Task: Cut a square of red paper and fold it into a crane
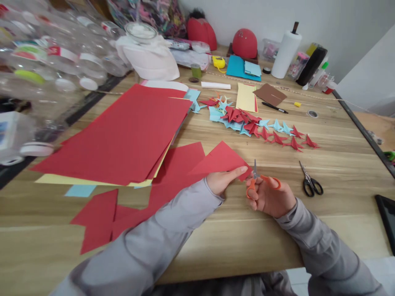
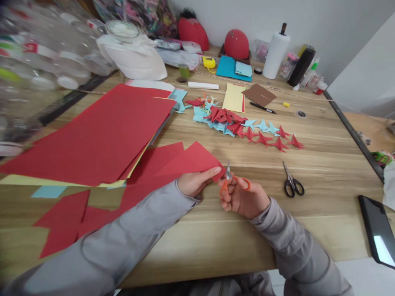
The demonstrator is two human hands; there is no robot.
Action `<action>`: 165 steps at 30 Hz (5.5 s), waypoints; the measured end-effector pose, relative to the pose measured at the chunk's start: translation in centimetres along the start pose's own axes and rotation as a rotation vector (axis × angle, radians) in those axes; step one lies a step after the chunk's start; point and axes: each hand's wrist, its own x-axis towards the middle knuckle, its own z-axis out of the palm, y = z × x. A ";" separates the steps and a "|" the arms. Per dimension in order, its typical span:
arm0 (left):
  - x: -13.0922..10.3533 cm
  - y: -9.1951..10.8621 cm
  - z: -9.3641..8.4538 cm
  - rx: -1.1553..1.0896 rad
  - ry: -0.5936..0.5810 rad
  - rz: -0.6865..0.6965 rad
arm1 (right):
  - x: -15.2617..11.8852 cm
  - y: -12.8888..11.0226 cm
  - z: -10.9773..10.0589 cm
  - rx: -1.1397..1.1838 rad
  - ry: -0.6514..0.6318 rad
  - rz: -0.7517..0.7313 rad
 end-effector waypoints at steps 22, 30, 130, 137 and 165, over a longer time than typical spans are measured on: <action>-0.4 1.7 0.4 -0.132 -0.131 -0.082 | -0.1 -0.2 0.2 0.015 -0.081 0.011; -0.4 0.8 0.4 -0.106 -0.186 -0.122 | 0.0 0.0 0.1 0.056 -0.075 0.045; -0.2 1.3 0.9 -0.238 0.026 -0.065 | -0.3 -0.9 0.0 -0.107 0.023 -0.002; 0.0 2.1 1.0 -0.282 0.200 0.004 | -0.4 -1.1 -0.2 -0.107 0.036 -0.018; -0.1 0.9 0.5 -0.168 -0.112 -0.123 | -0.3 -0.8 -0.6 -0.015 -0.079 0.054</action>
